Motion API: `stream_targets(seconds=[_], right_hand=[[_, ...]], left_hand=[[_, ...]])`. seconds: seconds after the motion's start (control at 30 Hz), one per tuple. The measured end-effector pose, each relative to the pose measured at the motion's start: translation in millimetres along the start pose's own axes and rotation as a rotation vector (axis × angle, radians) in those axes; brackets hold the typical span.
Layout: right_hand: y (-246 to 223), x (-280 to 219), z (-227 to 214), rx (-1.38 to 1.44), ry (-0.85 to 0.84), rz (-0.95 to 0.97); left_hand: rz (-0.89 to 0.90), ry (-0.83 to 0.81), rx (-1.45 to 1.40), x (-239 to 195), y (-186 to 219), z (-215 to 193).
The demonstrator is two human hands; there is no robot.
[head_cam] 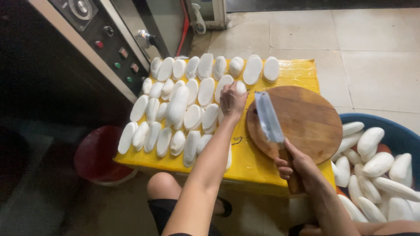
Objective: The person sits on the floor and uses a knife to slice white, oval-shaped dough pieces on a round wooden cutting board. They take the dough from a blue basin, slice it into smaller pieces, and arrange the slices on a yellow tray.
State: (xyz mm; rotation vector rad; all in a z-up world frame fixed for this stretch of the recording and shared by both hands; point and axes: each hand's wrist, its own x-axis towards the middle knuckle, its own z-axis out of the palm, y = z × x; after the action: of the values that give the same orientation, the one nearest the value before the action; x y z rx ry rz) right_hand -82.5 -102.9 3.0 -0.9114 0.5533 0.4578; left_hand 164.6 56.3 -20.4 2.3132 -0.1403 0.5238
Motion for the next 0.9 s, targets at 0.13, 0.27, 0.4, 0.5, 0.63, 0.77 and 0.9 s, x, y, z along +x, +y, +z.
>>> stream_targets(seconds=[0.13, 0.27, 0.4, 0.5, 0.63, 0.77, 0.9], right_hand=[[-0.1, -24.8, -7.4, -0.052, 0.04, -0.045], [3.1, -34.2, -21.4, -0.141, -0.042, -0.018], [13.3, -33.5, -19.2, -0.085, 0.017, -0.122], [16.8, -57.2, 13.3, -0.103, 0.11, -0.133], [17.9, -71.8, 9.6, -0.005, 0.235, -0.13], [21.7, -62.6, -35.2, -0.115, 0.133, -0.094], [18.6, -65.8, -41.7, -0.153, 0.155, -0.11]], left_hand=[[0.097, 0.232, 0.026, 3.5, -36.6, -52.1], [0.067, 0.349, 0.323, 10.3, -91.7, -136.9], [-0.082, -0.053, 0.379, 20.9, -145.1, -163.9], [-0.113, -0.25, 0.466, 37.9, -150.5, -156.8], [-0.184, -0.284, 0.556, 34.4, -107.9, -169.4], [0.176, -0.222, 0.309, 10.4, -32.2, -174.5], [0.902, -0.513, 0.265, -22.1, 35.7, -141.0]])
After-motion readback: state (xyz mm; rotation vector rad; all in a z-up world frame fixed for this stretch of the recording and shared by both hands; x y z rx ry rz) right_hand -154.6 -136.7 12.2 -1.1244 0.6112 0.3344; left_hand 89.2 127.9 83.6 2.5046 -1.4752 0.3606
